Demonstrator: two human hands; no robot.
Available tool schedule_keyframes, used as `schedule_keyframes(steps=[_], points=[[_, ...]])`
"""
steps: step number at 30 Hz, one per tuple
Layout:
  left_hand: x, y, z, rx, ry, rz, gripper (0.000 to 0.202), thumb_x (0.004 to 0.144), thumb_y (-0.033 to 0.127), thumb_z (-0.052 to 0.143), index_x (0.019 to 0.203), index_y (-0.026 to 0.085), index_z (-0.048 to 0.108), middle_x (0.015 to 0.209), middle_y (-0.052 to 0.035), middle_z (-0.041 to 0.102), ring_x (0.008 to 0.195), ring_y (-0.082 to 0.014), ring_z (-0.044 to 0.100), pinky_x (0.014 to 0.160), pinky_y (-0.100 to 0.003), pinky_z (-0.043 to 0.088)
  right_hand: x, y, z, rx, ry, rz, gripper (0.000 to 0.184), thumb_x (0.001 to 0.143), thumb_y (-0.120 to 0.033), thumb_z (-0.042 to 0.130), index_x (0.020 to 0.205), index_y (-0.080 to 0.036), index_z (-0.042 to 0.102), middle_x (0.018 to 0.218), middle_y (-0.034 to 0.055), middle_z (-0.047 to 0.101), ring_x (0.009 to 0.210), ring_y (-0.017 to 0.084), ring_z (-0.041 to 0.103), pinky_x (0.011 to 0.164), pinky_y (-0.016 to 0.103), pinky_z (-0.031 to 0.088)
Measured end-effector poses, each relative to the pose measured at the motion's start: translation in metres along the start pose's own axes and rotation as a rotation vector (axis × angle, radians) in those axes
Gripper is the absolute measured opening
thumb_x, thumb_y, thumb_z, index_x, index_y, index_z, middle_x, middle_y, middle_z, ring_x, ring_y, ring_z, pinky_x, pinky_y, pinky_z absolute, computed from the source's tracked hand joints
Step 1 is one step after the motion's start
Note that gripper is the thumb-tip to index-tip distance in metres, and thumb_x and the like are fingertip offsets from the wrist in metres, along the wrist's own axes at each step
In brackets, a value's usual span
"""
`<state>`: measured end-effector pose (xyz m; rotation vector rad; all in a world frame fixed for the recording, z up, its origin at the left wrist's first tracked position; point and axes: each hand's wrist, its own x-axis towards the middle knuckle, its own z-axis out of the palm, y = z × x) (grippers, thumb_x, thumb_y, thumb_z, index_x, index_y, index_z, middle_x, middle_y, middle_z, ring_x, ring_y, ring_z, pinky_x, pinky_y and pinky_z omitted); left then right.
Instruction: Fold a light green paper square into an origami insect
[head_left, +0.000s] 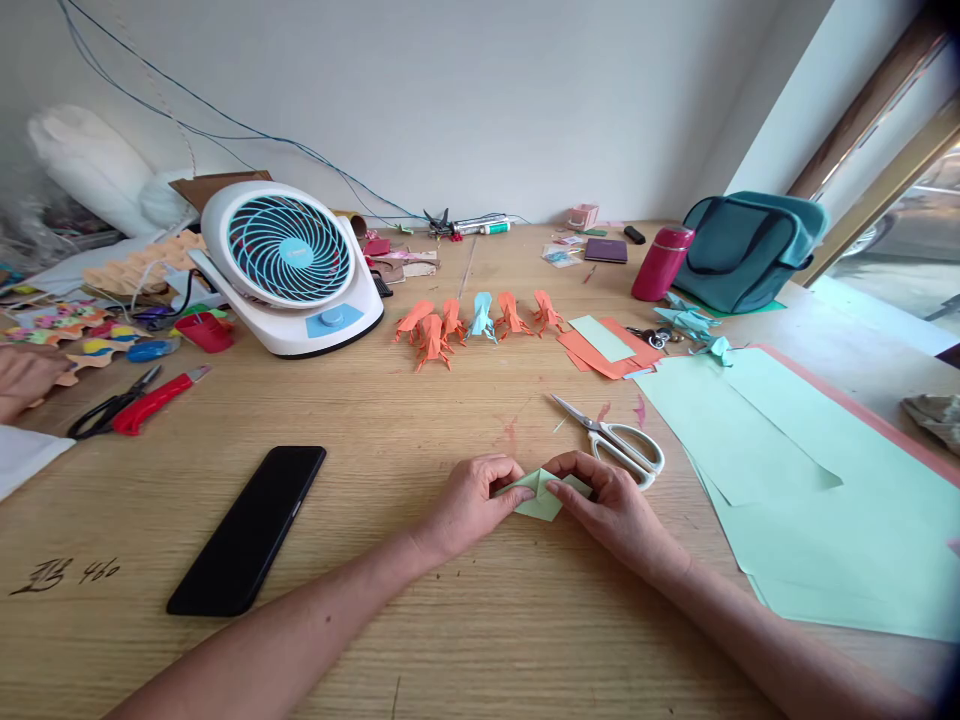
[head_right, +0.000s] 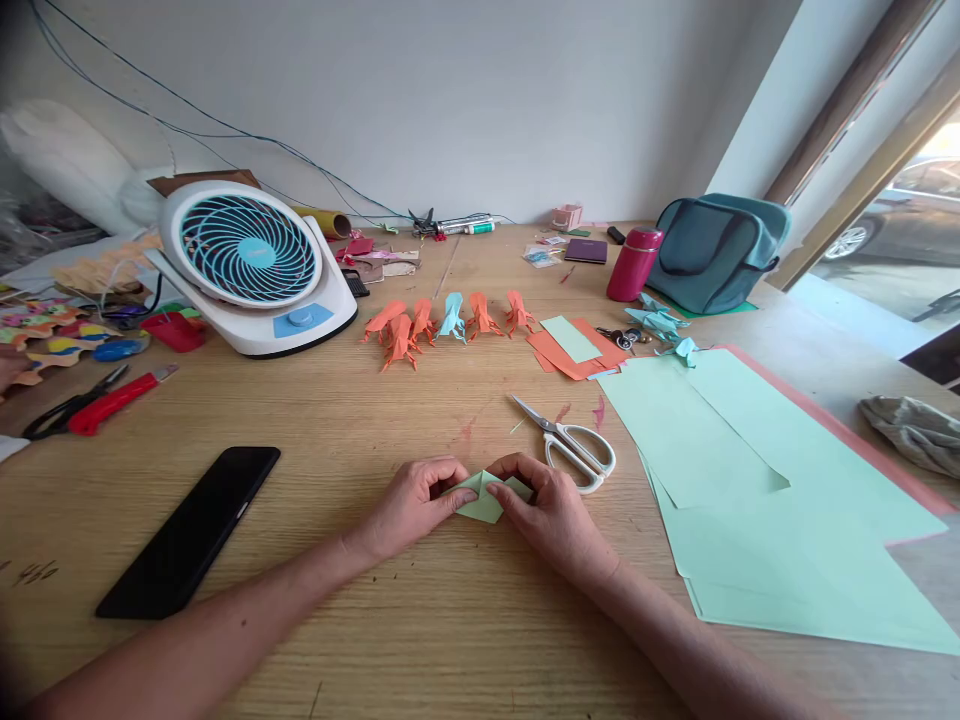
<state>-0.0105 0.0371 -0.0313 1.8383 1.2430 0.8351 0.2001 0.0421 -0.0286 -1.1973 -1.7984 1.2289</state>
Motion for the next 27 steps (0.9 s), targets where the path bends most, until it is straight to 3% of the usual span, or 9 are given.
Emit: schedule_keyframes(steps=[12, 14, 16, 19, 27], points=[[-0.006, 0.004, -0.005, 0.08, -0.007, 0.079, 0.025, 0.094, 0.023, 0.062, 0.07, 0.017, 0.06, 0.07, 0.0025, 0.058, 0.07, -0.0119, 0.053, 0.066, -0.024, 0.038, -0.009, -0.003, -0.005, -0.178, -0.095, -0.065, 0.016, 0.093, -0.024, 0.059, 0.106, -0.024, 0.069, 0.092, -0.0003, 0.073, 0.075, 0.014, 0.06, 0.067, 0.026, 0.046], [-0.009, 0.005, -0.006, 0.108, 0.002, 0.107, 0.019, 0.097, 0.023, 0.059, 0.08, 0.018, 0.065, 0.075, 0.0016, 0.062, 0.073, -0.0125, 0.057, 0.069, -0.024, 0.041, -0.009, -0.002, -0.006, -0.198, -0.103, -0.071, 0.017, 0.094, -0.022, 0.059, 0.107, -0.024, 0.069, 0.093, -0.0003, 0.073, 0.076, 0.014, 0.061, 0.068, 0.026, 0.047], [-0.011, 0.007, -0.007, 0.152, 0.022, 0.156, 0.01, 0.098, 0.02, 0.058, 0.101, 0.02, 0.067, 0.084, 0.0008, 0.067, 0.079, -0.0134, 0.061, 0.075, -0.024, 0.046, -0.008, -0.002, -0.006, -0.217, -0.101, -0.083, 0.018, 0.094, -0.022, 0.058, 0.108, -0.024, 0.068, 0.094, 0.0003, 0.073, 0.077, 0.015, 0.062, 0.069, 0.026, 0.048], [-0.016, 0.007, -0.008, 0.262, 0.071, 0.233, 0.023, 0.098, 0.017, 0.057, 0.121, 0.022, 0.06, 0.09, 0.0001, 0.068, 0.084, -0.0148, 0.064, 0.08, -0.026, 0.049, -0.007, -0.001, -0.005, -0.249, -0.086, -0.116, 0.018, 0.094, -0.021, 0.058, 0.109, -0.024, 0.068, 0.095, 0.0016, 0.073, 0.081, 0.016, 0.065, 0.072, 0.027, 0.05], [-0.019, 0.007, -0.006, 0.432, 0.084, 0.298, 0.009, 0.099, 0.016, 0.052, 0.105, 0.022, 0.056, 0.087, -0.0005, 0.067, 0.082, -0.0167, 0.063, 0.076, -0.03, 0.05, -0.008, 0.0, -0.004, -0.328, -0.08, -0.183, 0.015, 0.094, -0.021, 0.058, 0.106, -0.023, 0.066, 0.096, 0.0039, 0.074, 0.086, 0.019, 0.069, 0.076, 0.031, 0.053]])
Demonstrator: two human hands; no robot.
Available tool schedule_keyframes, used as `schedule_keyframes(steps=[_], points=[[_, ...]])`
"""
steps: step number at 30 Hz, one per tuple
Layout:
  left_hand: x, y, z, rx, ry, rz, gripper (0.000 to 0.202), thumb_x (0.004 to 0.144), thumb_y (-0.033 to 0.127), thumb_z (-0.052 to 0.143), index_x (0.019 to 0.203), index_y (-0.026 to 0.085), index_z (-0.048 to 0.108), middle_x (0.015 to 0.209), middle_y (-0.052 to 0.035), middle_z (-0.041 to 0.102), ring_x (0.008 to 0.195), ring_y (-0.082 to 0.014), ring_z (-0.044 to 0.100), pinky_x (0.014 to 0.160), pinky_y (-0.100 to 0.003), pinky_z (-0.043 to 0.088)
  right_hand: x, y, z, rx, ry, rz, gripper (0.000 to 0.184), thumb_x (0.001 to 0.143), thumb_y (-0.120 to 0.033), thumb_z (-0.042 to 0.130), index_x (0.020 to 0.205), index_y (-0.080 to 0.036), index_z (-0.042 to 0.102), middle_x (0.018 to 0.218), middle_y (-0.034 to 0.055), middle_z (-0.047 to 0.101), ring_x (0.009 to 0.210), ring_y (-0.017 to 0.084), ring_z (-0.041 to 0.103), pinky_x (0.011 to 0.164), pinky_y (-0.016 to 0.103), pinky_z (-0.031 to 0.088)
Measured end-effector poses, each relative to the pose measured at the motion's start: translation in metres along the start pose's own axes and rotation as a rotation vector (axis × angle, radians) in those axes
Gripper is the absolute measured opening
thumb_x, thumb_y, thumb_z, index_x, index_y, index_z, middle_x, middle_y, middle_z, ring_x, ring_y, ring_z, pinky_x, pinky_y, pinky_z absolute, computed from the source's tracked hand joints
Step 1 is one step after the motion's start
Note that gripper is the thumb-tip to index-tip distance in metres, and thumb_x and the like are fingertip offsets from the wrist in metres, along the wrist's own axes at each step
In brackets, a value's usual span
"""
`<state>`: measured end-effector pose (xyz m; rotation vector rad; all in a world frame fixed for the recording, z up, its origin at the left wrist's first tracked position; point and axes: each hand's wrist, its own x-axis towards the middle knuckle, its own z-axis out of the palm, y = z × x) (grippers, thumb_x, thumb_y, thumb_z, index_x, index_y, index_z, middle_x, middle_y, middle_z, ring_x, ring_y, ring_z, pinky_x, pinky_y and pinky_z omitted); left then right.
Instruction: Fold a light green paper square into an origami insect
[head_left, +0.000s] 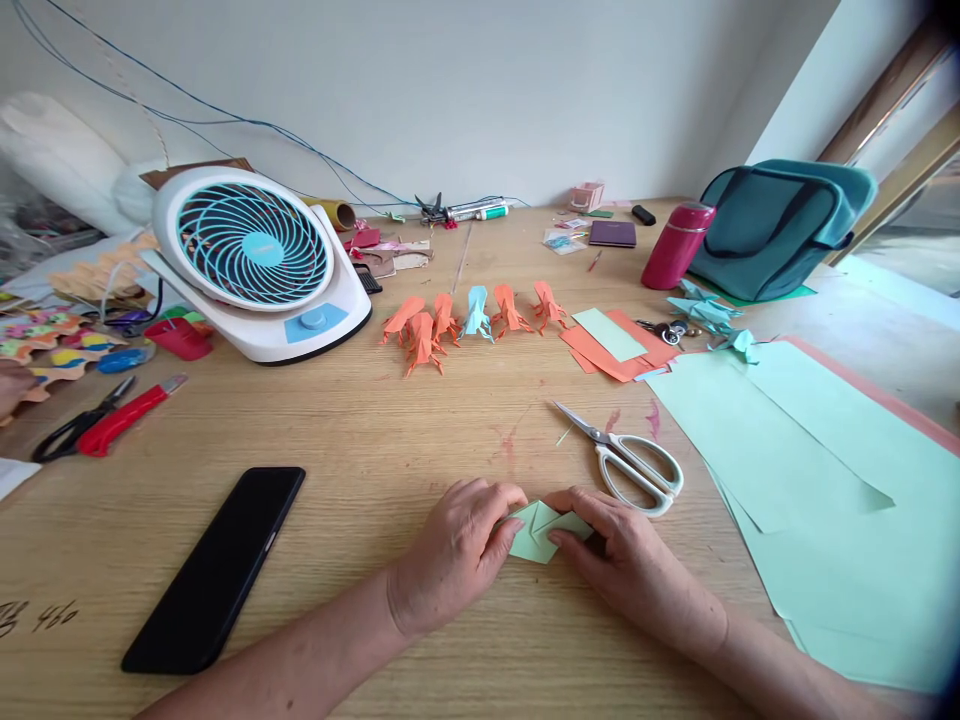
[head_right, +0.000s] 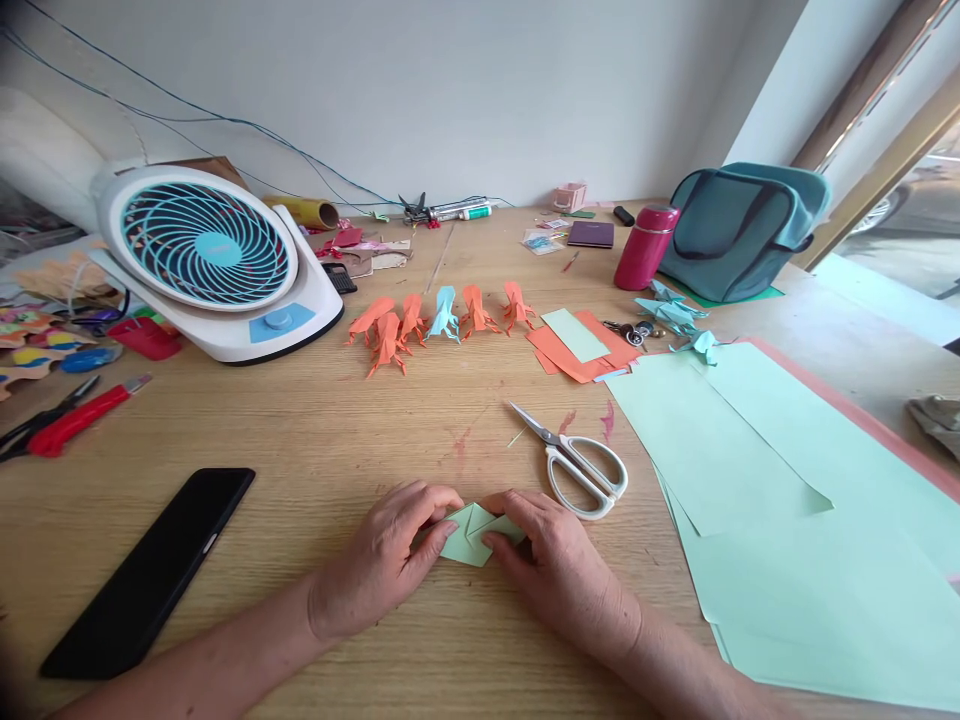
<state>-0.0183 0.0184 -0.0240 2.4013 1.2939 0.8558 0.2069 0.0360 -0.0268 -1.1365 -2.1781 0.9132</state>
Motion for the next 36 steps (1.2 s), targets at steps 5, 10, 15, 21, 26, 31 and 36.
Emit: schedule_keyframes(steps=[5, 10, 15, 21, 26, 31, 36], points=[[0.002, -0.002, 0.002, 0.1, -0.006, 0.072, 0.008, 0.1, 0.016, 0.051, 0.104, 0.021, 0.056, 0.092, -0.002, 0.068, 0.085, -0.019, 0.061, 0.077, -0.033, 0.05, 0.001, -0.001, 0.0, -0.016, -0.018, -0.021, 0.016, 0.094, -0.021, 0.057, 0.106, -0.024, 0.066, 0.099, 0.0043, 0.075, 0.089, 0.02, 0.069, 0.079, 0.032, 0.054], [0.0, 0.005, -0.001, 0.153, 0.087, 0.209, 0.021, 0.097, 0.011, 0.052, 0.117, 0.017, 0.056, 0.107, -0.009, 0.066, 0.097, -0.0215, 0.06, 0.086, -0.037, 0.053, 0.001, -0.002, 0.0, -0.013, -0.017, -0.001, 0.018, 0.094, -0.02, 0.057, 0.11, -0.024, 0.065, 0.103, 0.0038, 0.074, 0.093, 0.02, 0.069, 0.082, 0.032, 0.053], [-0.004, 0.013, 0.001, 0.121, 0.089, 0.372, 0.02, 0.098, 0.007, 0.05, 0.111, 0.018, 0.061, 0.103, -0.0078, 0.067, 0.095, -0.0172, 0.062, 0.089, -0.031, 0.056, 0.001, -0.002, 0.002, 0.018, -0.009, -0.001, 0.016, 0.095, -0.021, 0.056, 0.107, -0.023, 0.065, 0.102, 0.0045, 0.074, 0.092, 0.019, 0.068, 0.082, 0.032, 0.051], [-0.004, 0.014, 0.004, 0.158, 0.04, 0.392, 0.019, 0.098, 0.007, 0.048, 0.101, 0.017, 0.064, 0.091, -0.0056, 0.067, 0.084, -0.0162, 0.062, 0.08, -0.03, 0.055, 0.002, -0.004, 0.001, -0.025, -0.051, -0.068, 0.01, 0.095, -0.019, 0.054, 0.09, -0.021, 0.063, 0.084, 0.0025, 0.068, 0.082, 0.018, 0.062, 0.077, 0.032, 0.048], [-0.006, 0.017, 0.002, 0.22, 0.022, 0.462, 0.019, 0.1, 0.009, 0.047, 0.1, 0.017, 0.064, 0.087, -0.0048, 0.068, 0.085, -0.0174, 0.062, 0.082, -0.032, 0.053, 0.003, -0.006, -0.002, 0.035, -0.057, -0.081, 0.015, 0.1, -0.02, 0.05, 0.094, -0.021, 0.063, 0.086, 0.0021, 0.068, 0.082, 0.017, 0.062, 0.079, 0.03, 0.048], [-0.004, 0.018, 0.003, 0.186, 0.021, 0.392, 0.014, 0.098, 0.009, 0.053, 0.101, 0.016, 0.064, 0.092, -0.0054, 0.068, 0.087, -0.0181, 0.06, 0.082, -0.032, 0.052, 0.002, -0.005, -0.001, 0.039, -0.066, -0.086, 0.014, 0.099, -0.018, 0.053, 0.104, -0.022, 0.065, 0.096, 0.0029, 0.072, 0.09, 0.018, 0.065, 0.084, 0.031, 0.049], [-0.001, 0.013, 0.005, 0.098, -0.044, 0.29, 0.012, 0.098, 0.013, 0.056, 0.103, 0.017, 0.065, 0.098, -0.0062, 0.067, 0.09, -0.0181, 0.06, 0.082, -0.032, 0.054, 0.001, -0.002, 0.004, -0.062, 0.009, -0.13, 0.023, 0.098, -0.015, 0.052, 0.119, -0.021, 0.062, 0.101, 0.0066, 0.068, 0.093, 0.021, 0.065, 0.083, 0.035, 0.052]])
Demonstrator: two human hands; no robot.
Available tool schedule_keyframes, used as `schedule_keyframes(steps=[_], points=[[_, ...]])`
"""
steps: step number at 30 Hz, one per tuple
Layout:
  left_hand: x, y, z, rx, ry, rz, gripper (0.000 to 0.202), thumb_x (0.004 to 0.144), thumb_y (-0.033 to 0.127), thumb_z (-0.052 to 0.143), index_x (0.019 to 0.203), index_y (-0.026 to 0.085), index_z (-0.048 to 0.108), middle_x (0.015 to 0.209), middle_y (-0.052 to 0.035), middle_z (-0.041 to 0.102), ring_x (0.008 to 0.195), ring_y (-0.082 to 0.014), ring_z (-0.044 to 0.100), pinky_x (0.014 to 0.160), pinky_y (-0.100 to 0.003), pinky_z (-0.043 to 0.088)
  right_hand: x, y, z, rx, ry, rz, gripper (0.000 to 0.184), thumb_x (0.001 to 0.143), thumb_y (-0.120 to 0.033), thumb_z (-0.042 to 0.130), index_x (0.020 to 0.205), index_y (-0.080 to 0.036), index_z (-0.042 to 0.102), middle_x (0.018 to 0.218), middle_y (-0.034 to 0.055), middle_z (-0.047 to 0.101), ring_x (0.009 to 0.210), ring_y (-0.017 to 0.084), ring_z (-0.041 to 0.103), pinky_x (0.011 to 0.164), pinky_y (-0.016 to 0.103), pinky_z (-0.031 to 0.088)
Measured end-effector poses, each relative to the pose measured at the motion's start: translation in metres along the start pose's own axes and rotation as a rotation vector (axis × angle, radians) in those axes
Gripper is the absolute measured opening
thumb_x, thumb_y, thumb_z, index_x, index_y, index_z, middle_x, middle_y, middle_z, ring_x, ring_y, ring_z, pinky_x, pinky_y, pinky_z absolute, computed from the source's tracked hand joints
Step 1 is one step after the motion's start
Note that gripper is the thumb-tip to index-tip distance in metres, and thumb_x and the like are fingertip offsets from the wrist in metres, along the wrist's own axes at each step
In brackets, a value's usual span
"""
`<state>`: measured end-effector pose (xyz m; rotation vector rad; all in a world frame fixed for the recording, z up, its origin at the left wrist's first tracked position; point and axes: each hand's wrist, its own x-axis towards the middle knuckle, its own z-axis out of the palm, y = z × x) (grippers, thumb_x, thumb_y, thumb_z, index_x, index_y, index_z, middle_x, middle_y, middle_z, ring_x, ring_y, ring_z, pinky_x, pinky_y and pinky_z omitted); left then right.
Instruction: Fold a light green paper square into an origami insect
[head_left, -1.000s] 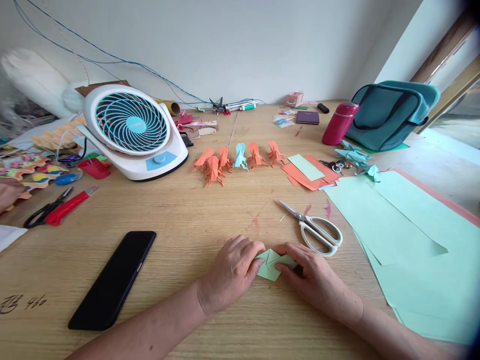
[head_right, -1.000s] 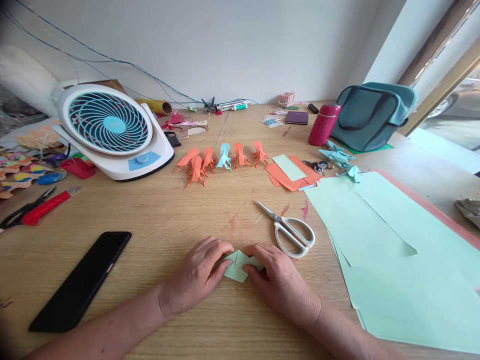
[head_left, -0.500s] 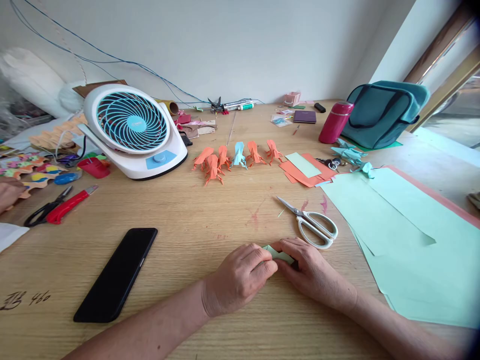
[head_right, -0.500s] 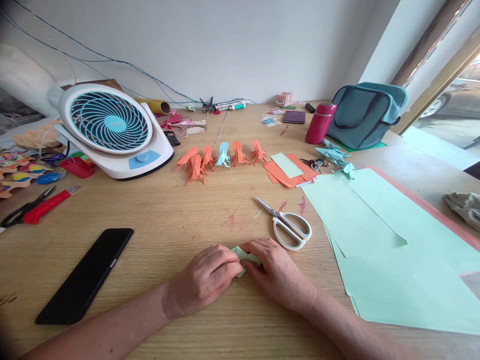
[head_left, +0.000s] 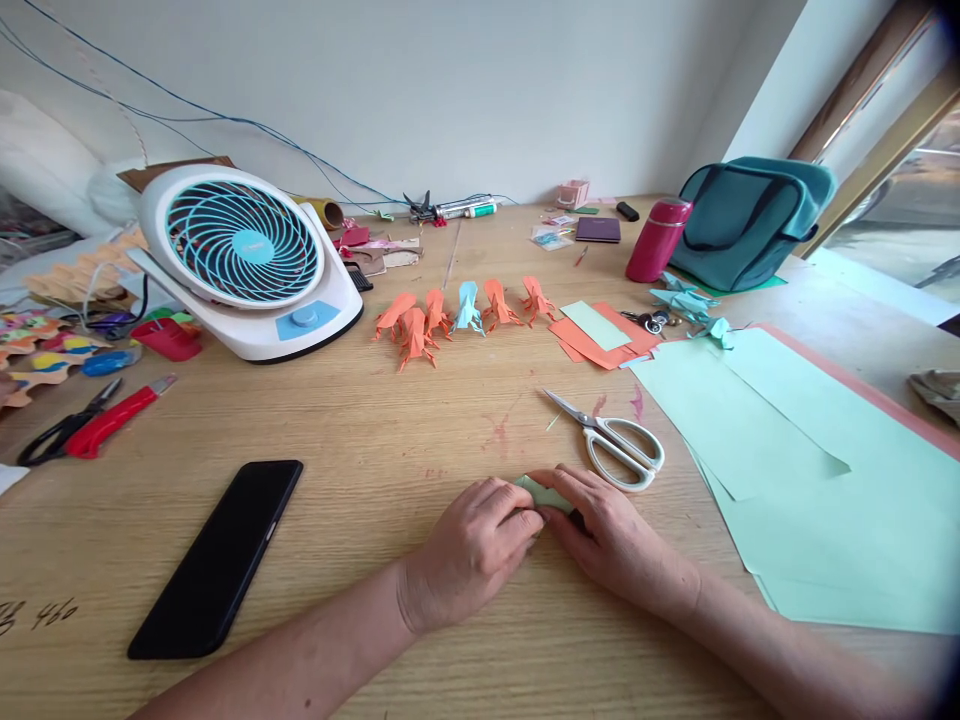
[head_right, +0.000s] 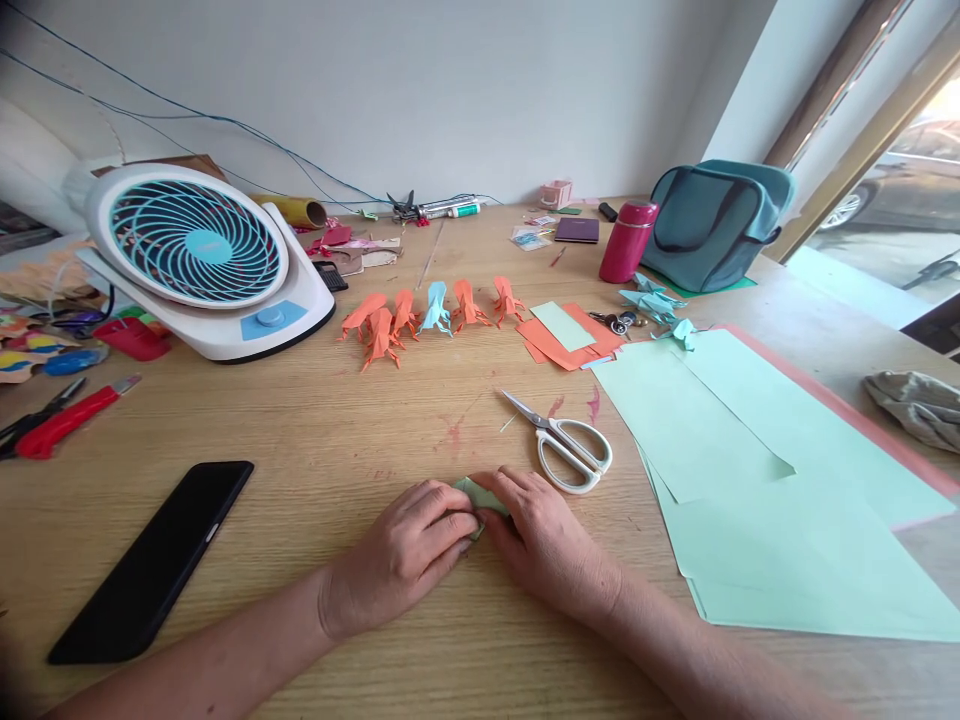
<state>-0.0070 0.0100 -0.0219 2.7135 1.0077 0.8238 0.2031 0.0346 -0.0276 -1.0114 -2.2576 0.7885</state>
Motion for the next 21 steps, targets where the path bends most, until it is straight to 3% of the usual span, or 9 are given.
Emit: schedule_keyframes(steps=[8, 14, 21], points=[[0.0008, -0.004, 0.0002, -0.125, -0.034, -0.133, 0.016, 0.097, 0.012, 0.055, 0.11, 0.017, 0.064, 0.109, -0.0078, 0.066, 0.102, -0.02, 0.062, 0.091, -0.037, 0.056, -0.0038, -0.0004, -0.002, -0.057, 0.082, 0.038, 0.035, 0.098, -0.016, 0.053, 0.132, -0.022, 0.055, 0.11, 0.0097, 0.062, 0.097, 0.022, 0.064, 0.087, 0.039, 0.056], [0.0016, -0.0054, 0.0012, -0.153, -0.05, -0.162, 0.036, 0.095, 0.005, 0.054, 0.129, 0.018, 0.058, 0.127, -0.0088, 0.066, 0.115, -0.0214, 0.061, 0.103, -0.041, 0.054, -0.0042, 0.0021, -0.0046, -0.058, 0.116, 0.069, 0.029, 0.098, -0.013, 0.053, 0.125, -0.019, 0.057, 0.112, 0.0099, 0.063, 0.099, 0.021, 0.064, 0.088, 0.04, 0.057], [0.0068, -0.0061, 0.0023, -0.174, -0.042, -0.224, 0.034, 0.094, 0.005, 0.055, 0.126, 0.016, 0.057, 0.117, -0.0079, 0.069, 0.108, -0.0217, 0.063, 0.095, -0.04, 0.056, -0.0009, 0.0044, -0.0061, -0.105, 0.117, 0.079, 0.029, 0.095, -0.009, 0.055, 0.122, -0.016, 0.062, 0.109, 0.01, 0.064, 0.097, 0.021, 0.065, 0.087, 0.039, 0.057]])
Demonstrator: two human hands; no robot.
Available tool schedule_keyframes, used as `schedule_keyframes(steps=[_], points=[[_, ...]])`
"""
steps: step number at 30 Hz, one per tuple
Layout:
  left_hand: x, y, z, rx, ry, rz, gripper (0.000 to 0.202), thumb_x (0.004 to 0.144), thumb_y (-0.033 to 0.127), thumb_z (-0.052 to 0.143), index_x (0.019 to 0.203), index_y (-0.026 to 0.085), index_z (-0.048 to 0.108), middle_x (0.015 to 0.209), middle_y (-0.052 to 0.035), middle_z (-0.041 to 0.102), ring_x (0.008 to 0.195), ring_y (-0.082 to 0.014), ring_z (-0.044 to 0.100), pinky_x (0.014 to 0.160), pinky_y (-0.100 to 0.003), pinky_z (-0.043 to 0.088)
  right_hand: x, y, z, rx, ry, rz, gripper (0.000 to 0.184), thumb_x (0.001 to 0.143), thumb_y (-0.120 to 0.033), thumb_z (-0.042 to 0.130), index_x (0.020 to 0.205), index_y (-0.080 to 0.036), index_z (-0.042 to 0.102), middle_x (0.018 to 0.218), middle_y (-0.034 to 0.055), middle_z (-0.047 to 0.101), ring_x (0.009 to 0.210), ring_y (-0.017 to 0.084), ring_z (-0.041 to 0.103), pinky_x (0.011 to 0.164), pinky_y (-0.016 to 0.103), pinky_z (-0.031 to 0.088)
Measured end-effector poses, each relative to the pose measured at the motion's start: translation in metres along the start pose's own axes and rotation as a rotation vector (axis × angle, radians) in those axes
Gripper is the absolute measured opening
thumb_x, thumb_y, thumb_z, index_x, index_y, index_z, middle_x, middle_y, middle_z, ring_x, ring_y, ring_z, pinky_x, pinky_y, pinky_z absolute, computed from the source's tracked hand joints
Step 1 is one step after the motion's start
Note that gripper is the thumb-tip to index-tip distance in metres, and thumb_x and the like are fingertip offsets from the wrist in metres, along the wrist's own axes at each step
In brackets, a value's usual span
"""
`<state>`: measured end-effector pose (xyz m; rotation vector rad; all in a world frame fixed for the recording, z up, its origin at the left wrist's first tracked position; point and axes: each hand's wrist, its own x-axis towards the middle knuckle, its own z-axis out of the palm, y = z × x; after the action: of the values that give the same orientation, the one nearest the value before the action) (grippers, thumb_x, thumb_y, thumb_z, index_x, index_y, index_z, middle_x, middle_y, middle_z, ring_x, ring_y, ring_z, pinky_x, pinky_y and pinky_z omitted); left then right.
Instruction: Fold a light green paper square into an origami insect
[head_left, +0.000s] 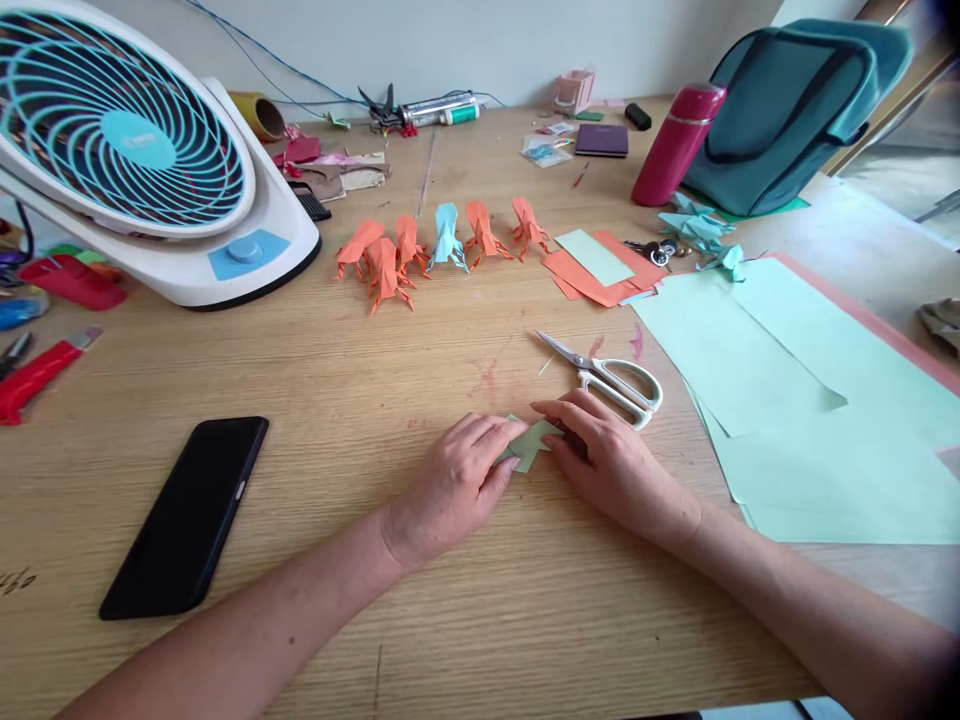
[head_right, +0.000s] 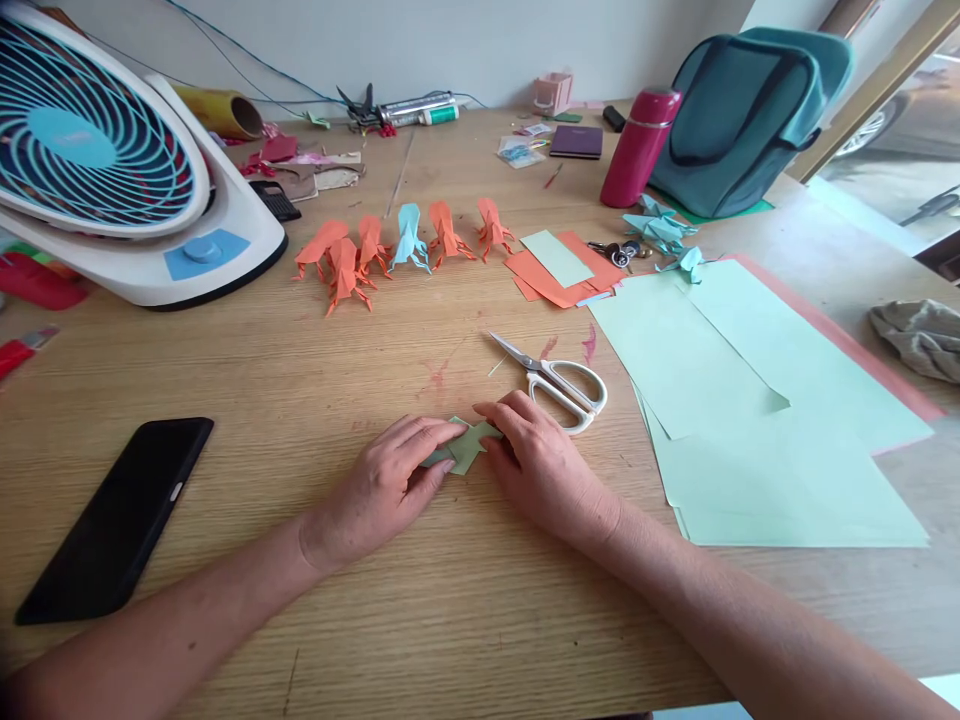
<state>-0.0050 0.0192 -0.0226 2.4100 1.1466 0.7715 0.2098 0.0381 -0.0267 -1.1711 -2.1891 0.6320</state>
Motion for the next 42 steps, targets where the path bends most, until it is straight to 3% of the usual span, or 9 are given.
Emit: schedule_keyframes(steps=[11, 24, 29, 42], points=[[0.012, 0.0, 0.006, -0.013, -0.024, -0.17, 0.011, 0.094, 0.008, 0.058, 0.095, 0.018, 0.063, 0.092, -0.0018, 0.064, 0.083, -0.0154, 0.062, 0.071, -0.028, 0.047, 0.006, -0.006, -0.007, 0.035, -0.074, 0.022, 0.018, 0.089, -0.003, 0.062, 0.098, -0.017, 0.068, 0.096, 0.0049, 0.058, 0.086, 0.016, 0.059, 0.08, 0.032, 0.052], [0.016, 0.006, -0.003, 0.024, -0.133, -0.259, 0.009, 0.092, 0.01, 0.064, 0.088, 0.017, 0.06, 0.089, -0.0007, 0.063, 0.08, -0.0159, 0.06, 0.071, -0.029, 0.044, 0.008, -0.007, -0.007, 0.021, -0.123, 0.052, 0.013, 0.086, -0.006, 0.067, 0.092, -0.017, 0.066, 0.093, 0.0046, 0.059, 0.086, 0.017, 0.057, 0.077, 0.032, 0.047], [0.016, 0.003, -0.013, -0.003, -0.198, -0.23, 0.015, 0.092, 0.003, 0.059, 0.086, 0.017, 0.061, 0.088, 0.0002, 0.061, 0.078, -0.0134, 0.058, 0.069, -0.027, 0.043, 0.009, -0.009, -0.008, 0.003, -0.155, 0.06, 0.013, 0.086, -0.004, 0.064, 0.089, -0.017, 0.064, 0.092, 0.0046, 0.058, 0.086, 0.017, 0.056, 0.076, 0.033, 0.046], [0.01, -0.005, -0.015, -0.022, -0.141, -0.111, 0.018, 0.087, 0.0, 0.058, 0.088, 0.018, 0.061, 0.085, 0.0015, 0.06, 0.071, -0.0101, 0.057, 0.063, -0.023, 0.045, 0.006, -0.003, -0.006, 0.021, -0.143, -0.062, 0.014, 0.09, -0.007, 0.056, 0.09, -0.019, 0.061, 0.088, 0.0045, 0.061, 0.081, 0.017, 0.056, 0.072, 0.032, 0.045]])
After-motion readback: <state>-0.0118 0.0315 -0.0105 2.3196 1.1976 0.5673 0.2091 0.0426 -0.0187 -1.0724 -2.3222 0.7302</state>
